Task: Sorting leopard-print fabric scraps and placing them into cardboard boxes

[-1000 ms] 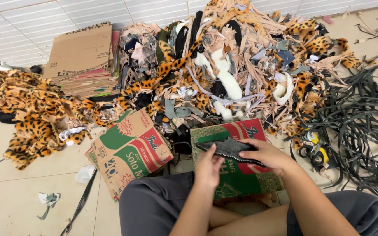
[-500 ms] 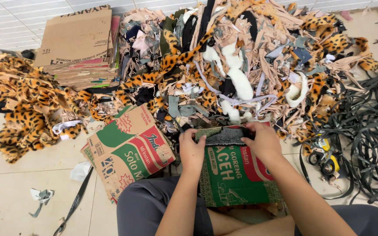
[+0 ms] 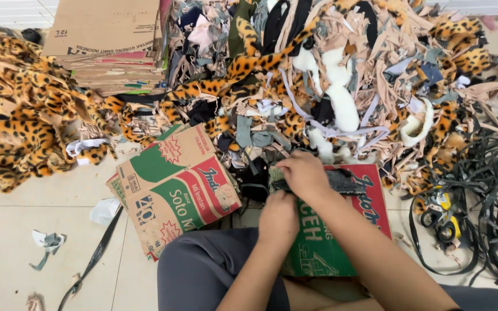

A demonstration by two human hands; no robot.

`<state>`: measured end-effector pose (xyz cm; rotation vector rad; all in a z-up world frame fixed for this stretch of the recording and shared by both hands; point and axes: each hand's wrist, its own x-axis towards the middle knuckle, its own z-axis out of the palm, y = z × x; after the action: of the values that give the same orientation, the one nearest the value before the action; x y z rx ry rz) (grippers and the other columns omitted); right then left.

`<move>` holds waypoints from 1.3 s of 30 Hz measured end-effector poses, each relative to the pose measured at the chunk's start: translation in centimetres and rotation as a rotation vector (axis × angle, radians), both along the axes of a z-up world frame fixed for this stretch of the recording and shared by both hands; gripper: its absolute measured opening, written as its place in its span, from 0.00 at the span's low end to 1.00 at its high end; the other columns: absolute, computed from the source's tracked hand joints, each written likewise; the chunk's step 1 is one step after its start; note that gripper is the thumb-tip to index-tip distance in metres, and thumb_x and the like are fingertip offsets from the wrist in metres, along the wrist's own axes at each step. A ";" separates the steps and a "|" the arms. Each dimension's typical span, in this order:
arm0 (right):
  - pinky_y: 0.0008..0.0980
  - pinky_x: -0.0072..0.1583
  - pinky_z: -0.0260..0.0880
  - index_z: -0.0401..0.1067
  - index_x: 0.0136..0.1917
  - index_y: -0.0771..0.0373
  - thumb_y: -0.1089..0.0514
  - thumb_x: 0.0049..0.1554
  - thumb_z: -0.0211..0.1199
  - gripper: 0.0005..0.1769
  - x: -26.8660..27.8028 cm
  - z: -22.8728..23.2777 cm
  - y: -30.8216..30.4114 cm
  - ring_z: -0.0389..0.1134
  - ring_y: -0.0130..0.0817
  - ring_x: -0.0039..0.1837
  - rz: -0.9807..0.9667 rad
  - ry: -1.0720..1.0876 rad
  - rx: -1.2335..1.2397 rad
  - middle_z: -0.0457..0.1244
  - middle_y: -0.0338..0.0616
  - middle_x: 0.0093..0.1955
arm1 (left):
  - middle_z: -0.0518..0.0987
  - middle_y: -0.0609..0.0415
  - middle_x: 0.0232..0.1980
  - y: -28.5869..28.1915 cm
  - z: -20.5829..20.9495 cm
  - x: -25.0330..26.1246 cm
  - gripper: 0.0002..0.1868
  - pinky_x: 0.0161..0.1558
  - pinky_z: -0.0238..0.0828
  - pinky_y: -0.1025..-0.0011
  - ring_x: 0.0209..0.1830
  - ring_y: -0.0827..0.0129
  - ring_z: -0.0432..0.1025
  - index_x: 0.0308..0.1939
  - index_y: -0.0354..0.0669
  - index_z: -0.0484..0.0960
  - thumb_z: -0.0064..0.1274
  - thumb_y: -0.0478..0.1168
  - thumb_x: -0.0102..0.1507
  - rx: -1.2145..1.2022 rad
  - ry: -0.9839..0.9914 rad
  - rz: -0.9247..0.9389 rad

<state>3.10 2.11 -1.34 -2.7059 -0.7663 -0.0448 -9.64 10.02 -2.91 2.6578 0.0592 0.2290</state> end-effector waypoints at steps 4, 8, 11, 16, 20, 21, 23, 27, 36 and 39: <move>0.44 0.52 0.73 0.83 0.46 0.46 0.44 0.57 0.61 0.12 1.8 -1.4 4.4 0.72 0.46 0.52 0.008 0.152 -0.084 0.70 0.41 0.45 | 0.76 0.45 0.36 4.2 1.6 1.6 0.09 0.37 0.79 0.64 0.40 0.52 0.75 0.38 0.37 0.84 0.50 0.33 0.58 -0.152 0.056 0.127; 0.45 0.54 0.74 0.82 0.45 0.42 0.44 0.54 0.64 0.09 1.7 1.1 6.7 0.73 0.45 0.52 -0.051 0.318 -0.112 0.69 0.39 0.43 | 0.79 0.53 0.43 7.2 1.5 2.5 0.10 0.47 0.77 0.66 0.48 0.59 0.77 0.45 0.48 0.85 0.48 0.41 0.67 -0.581 0.262 0.283; 0.49 0.57 0.73 0.80 0.46 0.45 0.47 0.55 0.61 0.09 2.4 5.7 6.8 0.72 0.50 0.56 -0.020 0.320 -0.053 0.70 0.45 0.46 | 0.81 0.50 0.43 8.0 0.9 3.5 0.12 0.44 0.79 0.68 0.43 0.64 0.76 0.46 0.44 0.85 0.46 0.42 0.67 -1.068 0.267 0.426; 0.46 0.59 0.71 0.80 0.45 0.39 0.46 0.58 0.56 0.11 3.5 5.8 7.1 0.72 0.44 0.58 -0.073 0.288 -0.209 0.70 0.39 0.48 | 0.82 0.44 0.42 8.1 3.1 3.5 0.13 0.41 0.82 0.68 0.35 0.67 0.76 0.47 0.34 0.84 0.45 0.37 0.67 -1.540 0.072 0.609; 0.49 0.65 0.59 0.80 0.39 0.47 0.46 0.58 0.59 0.12 2.2 0.7 7.3 0.70 0.46 0.54 -0.033 0.373 -0.341 0.70 0.40 0.41 | 0.82 0.50 0.40 8.1 2.3 2.8 0.13 0.39 0.81 0.73 0.33 0.72 0.74 0.45 0.36 0.85 0.46 0.37 0.67 -1.564 0.020 0.677; 0.50 0.65 0.55 0.79 0.37 0.47 0.44 0.57 0.61 0.12 2.1 -0.9 7.4 0.69 0.45 0.51 -0.030 0.410 -0.367 0.69 0.39 0.39 | 0.82 0.51 0.40 8.2 1.8 2.7 0.13 0.39 0.81 0.74 0.32 0.74 0.74 0.45 0.36 0.85 0.45 0.37 0.68 -1.585 0.008 0.677; 0.49 0.65 0.56 0.78 0.41 0.49 0.45 0.56 0.63 0.10 1.3 1.5 8.1 0.70 0.45 0.54 -0.047 0.405 -0.332 0.70 0.39 0.44 | 0.82 0.51 0.39 8.7 1.0 2.4 0.12 0.39 0.82 0.72 0.32 0.73 0.75 0.44 0.37 0.86 0.47 0.38 0.67 -1.611 0.020 0.674; 0.46 0.58 0.69 0.79 0.47 0.48 0.41 0.51 0.69 0.14 1.3 10.6 7.1 0.72 0.46 0.59 -0.110 0.313 0.004 0.72 0.41 0.50 | 0.83 0.47 0.38 8.4 3.2 2.7 0.11 0.40 0.83 0.68 0.33 0.67 0.78 0.45 0.37 0.84 0.49 0.39 0.67 -1.786 0.066 0.555; 0.43 0.64 0.66 0.77 0.47 0.50 0.57 0.54 0.66 0.06 -5.0 18.8 1.9 0.71 0.37 0.59 0.341 0.174 0.114 0.69 0.39 0.55 | 0.74 0.44 0.66 5.9 8.3 1.5 0.40 0.66 0.69 0.59 0.63 0.59 0.72 0.78 0.51 0.55 0.46 0.60 0.66 -1.916 -0.160 0.057; 0.40 0.56 0.72 0.79 0.47 0.51 0.62 0.55 0.66 0.08 -7.8 15.9 -2.2 0.74 0.38 0.55 0.424 0.149 0.284 0.71 0.34 0.52 | 0.81 0.50 0.55 4.7 4.9 2.2 0.18 0.54 0.75 0.63 0.52 0.62 0.77 0.61 0.42 0.79 0.56 0.36 0.66 -1.779 -0.062 0.316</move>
<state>-4.69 -0.10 14.52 -2.2078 -1.1700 0.1357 -7.45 14.69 2.03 0.8586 0.4259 0.1940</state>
